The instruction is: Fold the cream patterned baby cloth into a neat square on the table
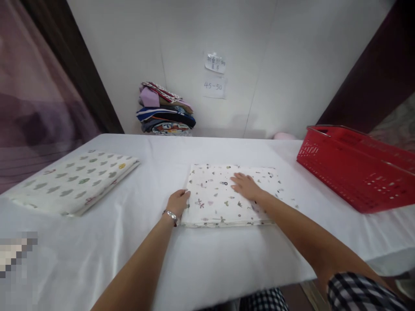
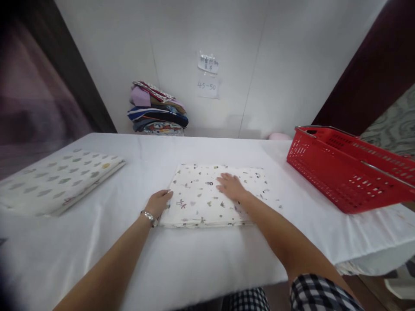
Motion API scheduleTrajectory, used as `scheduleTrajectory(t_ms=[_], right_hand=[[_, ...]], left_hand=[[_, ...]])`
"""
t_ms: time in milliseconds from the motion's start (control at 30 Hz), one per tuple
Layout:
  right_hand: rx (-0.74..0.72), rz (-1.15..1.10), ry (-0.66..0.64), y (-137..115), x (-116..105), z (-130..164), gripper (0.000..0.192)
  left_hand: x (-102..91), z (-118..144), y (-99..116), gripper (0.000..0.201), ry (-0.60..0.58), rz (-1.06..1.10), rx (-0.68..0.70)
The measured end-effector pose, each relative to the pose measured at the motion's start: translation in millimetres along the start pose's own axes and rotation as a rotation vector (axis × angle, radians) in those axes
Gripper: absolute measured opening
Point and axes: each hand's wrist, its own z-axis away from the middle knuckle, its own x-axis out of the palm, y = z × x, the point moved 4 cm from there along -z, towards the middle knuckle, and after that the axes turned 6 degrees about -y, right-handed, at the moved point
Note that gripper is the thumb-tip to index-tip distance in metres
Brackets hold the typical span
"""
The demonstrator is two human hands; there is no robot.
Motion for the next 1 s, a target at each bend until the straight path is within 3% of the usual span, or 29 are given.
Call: scheduleTrajectory(t_ms=[100, 167, 233, 367, 433, 700, 767, 867, 1000], right_hand=[[0.323, 0.055, 0.042, 76, -13, 30, 0.051], [0.494, 0.067, 0.080, 105, -18, 46, 0.052], [0.508, 0.076, 0.093, 108, -18, 52, 0.054], [0.221, 0.034, 0.032, 78, -7, 33, 0.058], [0.181, 0.008, 0.016, 75, -5, 20, 0.059], [0.345, 0.030, 0.050, 115, -20, -10, 0.057], [0.397, 0.039, 0.103, 124, -24, -5, 0.056], [0.605, 0.006, 0.194, 147, -29, 12, 0.053], [0.768, -0.040, 0.215, 168, -34, 29, 0.052]], left_hand=[[-0.8, 0, 1, 0.024, 0.013, 0.002, -0.016], [-1.2, 1, 2, 0.023, 0.016, -0.004, -0.025], [-1.4, 3, 5, 0.022, 0.016, -0.010, -0.021], [-2.3, 9, 11, 0.022, 0.028, 0.013, -0.054], [-2.7, 10, 13, 0.023, 0.032, 0.024, -0.066], [-4.3, 6, 7, 0.025, 0.021, 0.034, -0.044], [-3.9, 7, 7, 0.027, 0.013, 0.043, -0.054], [-4.1, 9, 10, 0.025, 0.025, 0.041, -0.051], [-4.8, 8, 10, 0.026, 0.034, 0.027, -0.031]])
